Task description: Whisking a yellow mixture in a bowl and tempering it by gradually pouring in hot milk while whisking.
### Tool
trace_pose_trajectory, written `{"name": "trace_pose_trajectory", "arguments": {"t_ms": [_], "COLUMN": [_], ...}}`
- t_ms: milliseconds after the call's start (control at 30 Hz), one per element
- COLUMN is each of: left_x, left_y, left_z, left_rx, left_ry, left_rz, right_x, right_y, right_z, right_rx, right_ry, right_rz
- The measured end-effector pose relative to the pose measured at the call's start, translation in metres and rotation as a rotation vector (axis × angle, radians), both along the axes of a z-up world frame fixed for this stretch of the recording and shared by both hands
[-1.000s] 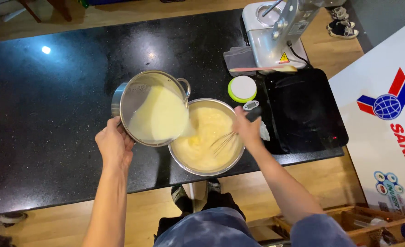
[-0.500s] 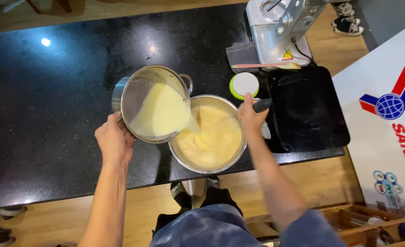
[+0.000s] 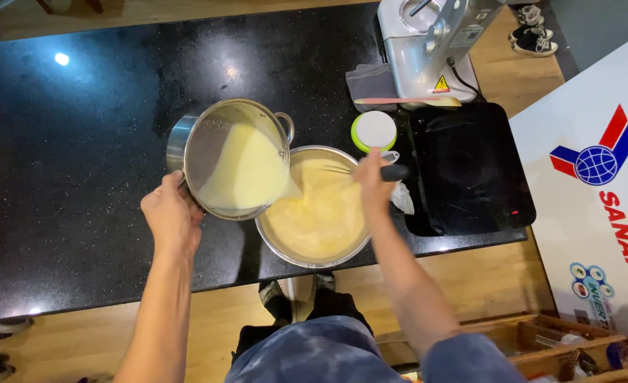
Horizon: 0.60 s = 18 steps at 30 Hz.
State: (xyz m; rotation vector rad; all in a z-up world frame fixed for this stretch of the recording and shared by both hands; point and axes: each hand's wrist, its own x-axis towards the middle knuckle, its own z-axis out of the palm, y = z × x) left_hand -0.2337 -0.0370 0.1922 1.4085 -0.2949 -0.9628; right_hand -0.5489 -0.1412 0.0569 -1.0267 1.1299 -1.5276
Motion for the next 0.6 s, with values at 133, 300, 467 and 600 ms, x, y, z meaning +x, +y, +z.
{"name": "trace_pose_trajectory", "arguments": {"t_ms": [133, 300, 467, 600], "left_x": [0.003, -0.003, -0.001, -0.006], "left_y": [-0.001, 0.002, 0.004, 0.003], "left_z": [-0.01, 0.001, -0.009, -0.008], "left_rx": [-0.066, -0.065, -0.077, -0.121], "left_ry": [-0.026, -0.08, -0.099, -0.079], "left_rz": [-0.017, -0.011, -0.002, -0.029], "right_x": [0.02, -0.026, 0.014, 0.01], "right_y": [0.028, 0.017, 0.01, 0.029], "right_z": [-0.025, -0.013, -0.004, -0.008], "right_rx": [0.096, 0.319, -0.035, 0.049], "right_ry": [-0.092, -0.051, -0.023, -0.064], "right_rz": [0.168, 0.283, 0.065, 0.309]}}
